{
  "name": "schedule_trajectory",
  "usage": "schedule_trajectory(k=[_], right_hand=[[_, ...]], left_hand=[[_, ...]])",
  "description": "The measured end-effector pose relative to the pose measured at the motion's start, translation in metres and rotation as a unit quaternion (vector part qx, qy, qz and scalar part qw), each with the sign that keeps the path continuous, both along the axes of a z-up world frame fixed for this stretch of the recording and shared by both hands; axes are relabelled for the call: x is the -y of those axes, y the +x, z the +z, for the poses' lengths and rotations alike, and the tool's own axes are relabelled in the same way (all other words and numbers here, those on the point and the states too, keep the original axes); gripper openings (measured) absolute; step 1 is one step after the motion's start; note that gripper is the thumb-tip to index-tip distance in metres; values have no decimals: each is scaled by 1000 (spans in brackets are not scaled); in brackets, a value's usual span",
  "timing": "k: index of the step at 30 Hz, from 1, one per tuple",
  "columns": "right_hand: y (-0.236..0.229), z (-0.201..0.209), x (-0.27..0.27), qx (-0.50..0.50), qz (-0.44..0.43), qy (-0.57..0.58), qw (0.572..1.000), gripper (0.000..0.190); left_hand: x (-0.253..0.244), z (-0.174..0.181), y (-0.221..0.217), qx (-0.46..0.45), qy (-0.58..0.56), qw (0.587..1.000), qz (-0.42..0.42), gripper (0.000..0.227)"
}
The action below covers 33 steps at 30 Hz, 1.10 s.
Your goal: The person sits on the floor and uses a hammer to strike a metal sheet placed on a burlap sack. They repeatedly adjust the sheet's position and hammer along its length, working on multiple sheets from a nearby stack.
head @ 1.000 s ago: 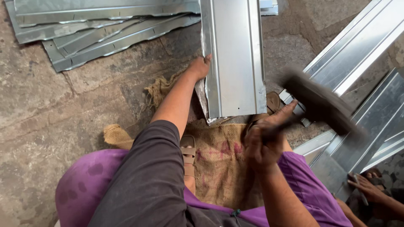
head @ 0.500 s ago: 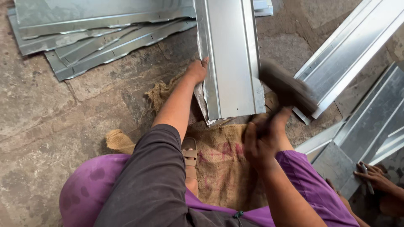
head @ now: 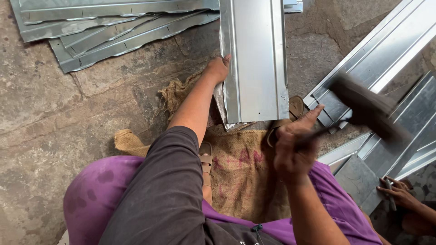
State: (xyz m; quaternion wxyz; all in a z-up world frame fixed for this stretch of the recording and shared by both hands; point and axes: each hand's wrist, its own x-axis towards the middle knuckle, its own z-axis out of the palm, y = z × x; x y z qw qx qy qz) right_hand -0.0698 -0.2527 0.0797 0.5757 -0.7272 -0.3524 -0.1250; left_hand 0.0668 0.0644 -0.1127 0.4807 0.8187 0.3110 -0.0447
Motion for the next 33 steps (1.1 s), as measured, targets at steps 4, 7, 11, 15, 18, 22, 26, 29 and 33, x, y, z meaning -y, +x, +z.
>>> schedule_trajectory(k=[4, 7, 11, 15, 18, 22, 26, 29, 33], right_hand=[[-9, -20, -14, 43, 22, 238, 970, 15], [-14, -46, -11, -16, -22, -337, 941, 7], [-23, -66, 7, -169, -8, -328, 929, 19], [-27, -80, 9, -75, -58, -235, 967, 10], [-14, -89, 3, -53, -51, -304, 950, 13], [-4, -89, 6, -92, -9, -381, 920, 25], [-23, -83, 14, -136, -35, -275, 951, 13], [-18, -78, -4, -144, -50, -301, 941, 14], [-2, -51, -10, -134, -24, -412, 901, 23]], left_hand=[[0, 1, -3, -9, 16, 1000, -3, 72], [-3, 1, 2, 1, 27, 1000, -4, 71], [-2, -3, 2, 7, 29, 1000, 2, 70], [1, -5, 0, 19, 27, 999, 9, 69], [0, -8, 0, 1, 19, 1000, 5, 71], [-1, -12, 4, 20, 36, 999, 4, 71], [8, -15, -7, 15, 57, 998, 0, 72], [-1, 3, -2, -20, 7, 1000, 6, 69], [-2, 11, 1, 11, 31, 999, -19, 71]])
